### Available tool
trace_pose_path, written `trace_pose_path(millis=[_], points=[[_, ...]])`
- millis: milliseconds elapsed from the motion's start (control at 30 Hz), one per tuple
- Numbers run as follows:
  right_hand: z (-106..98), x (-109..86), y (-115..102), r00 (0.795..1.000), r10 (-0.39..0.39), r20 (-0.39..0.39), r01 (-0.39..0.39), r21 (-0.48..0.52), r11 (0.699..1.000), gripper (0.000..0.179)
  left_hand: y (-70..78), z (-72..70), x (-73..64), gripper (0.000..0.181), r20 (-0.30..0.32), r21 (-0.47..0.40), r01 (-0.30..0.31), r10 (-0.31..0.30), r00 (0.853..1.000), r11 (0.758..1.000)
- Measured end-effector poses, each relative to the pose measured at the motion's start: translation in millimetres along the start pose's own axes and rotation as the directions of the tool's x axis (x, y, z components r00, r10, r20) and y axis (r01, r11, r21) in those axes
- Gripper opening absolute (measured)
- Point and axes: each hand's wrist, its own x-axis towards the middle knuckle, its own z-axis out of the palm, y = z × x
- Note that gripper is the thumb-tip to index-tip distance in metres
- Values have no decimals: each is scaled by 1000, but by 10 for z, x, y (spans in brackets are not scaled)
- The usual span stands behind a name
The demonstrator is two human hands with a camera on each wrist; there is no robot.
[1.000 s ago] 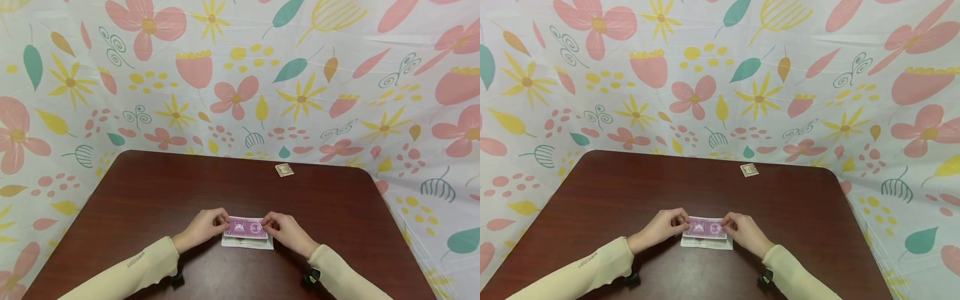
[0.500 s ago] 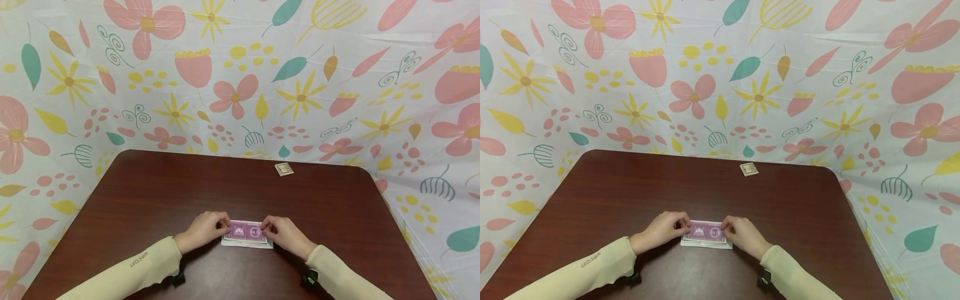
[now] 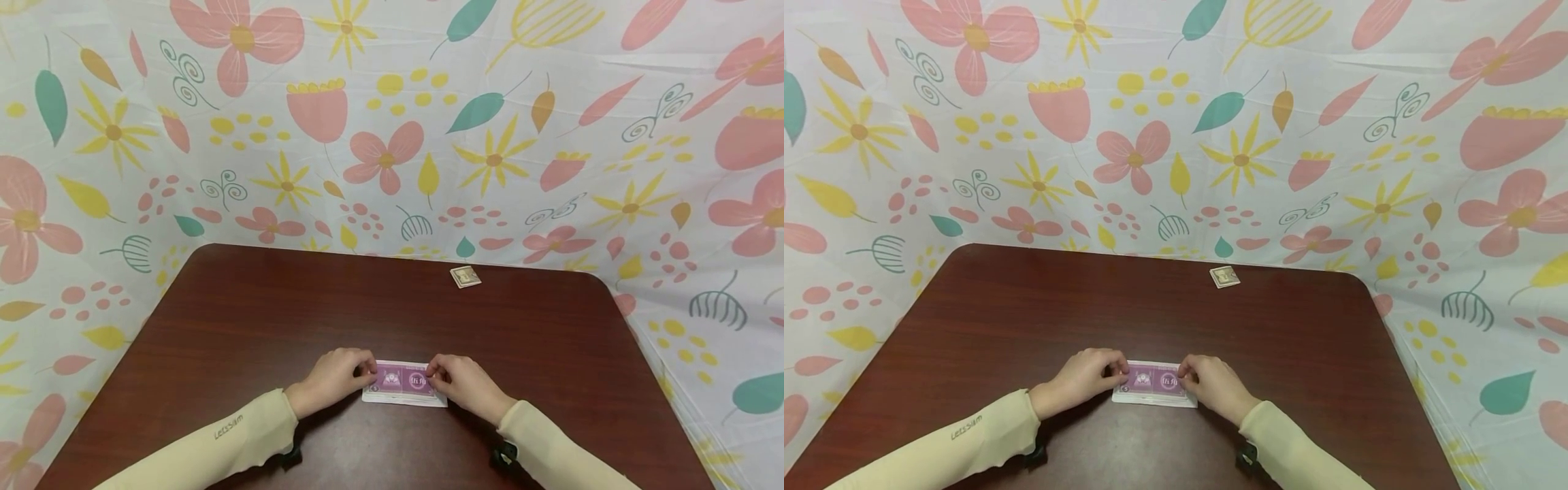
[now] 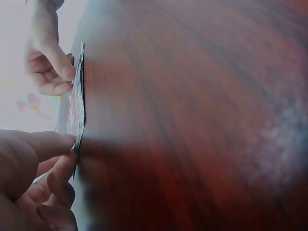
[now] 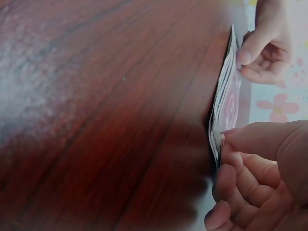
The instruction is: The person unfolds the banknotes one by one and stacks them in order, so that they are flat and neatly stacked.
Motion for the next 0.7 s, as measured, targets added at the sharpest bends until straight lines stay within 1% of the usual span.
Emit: trace_pose_path(millis=[100,233,333,400,500,700], points=[[-13,5,7,1000,-26,-6,26,-30,999,6,0,3,0,8,-4,17,-3,3,1000,1000],[-73,32,56,997,-74,5,74,-31,997,6,3,4,3,9,-8,38,-15,15,1000,999],[-144,78,132,997,-75,2,75,-20,997,5,4,2,4,9,-10,49,-24,24,1000,998],[-201,118,199,999,-47,-11,47,-7,999,6,8,-1,0,9,-10,51,-28,28,1000,998],[-304,196,318,999,22,-32,-22,13,1000,5,12,1,-11,8,-8,45,-26,27,1000,999],[-517,422,614,986,146,-85,-143,38,989,9,11,20,-31,7,-10,43,-26,27,1000,999]])
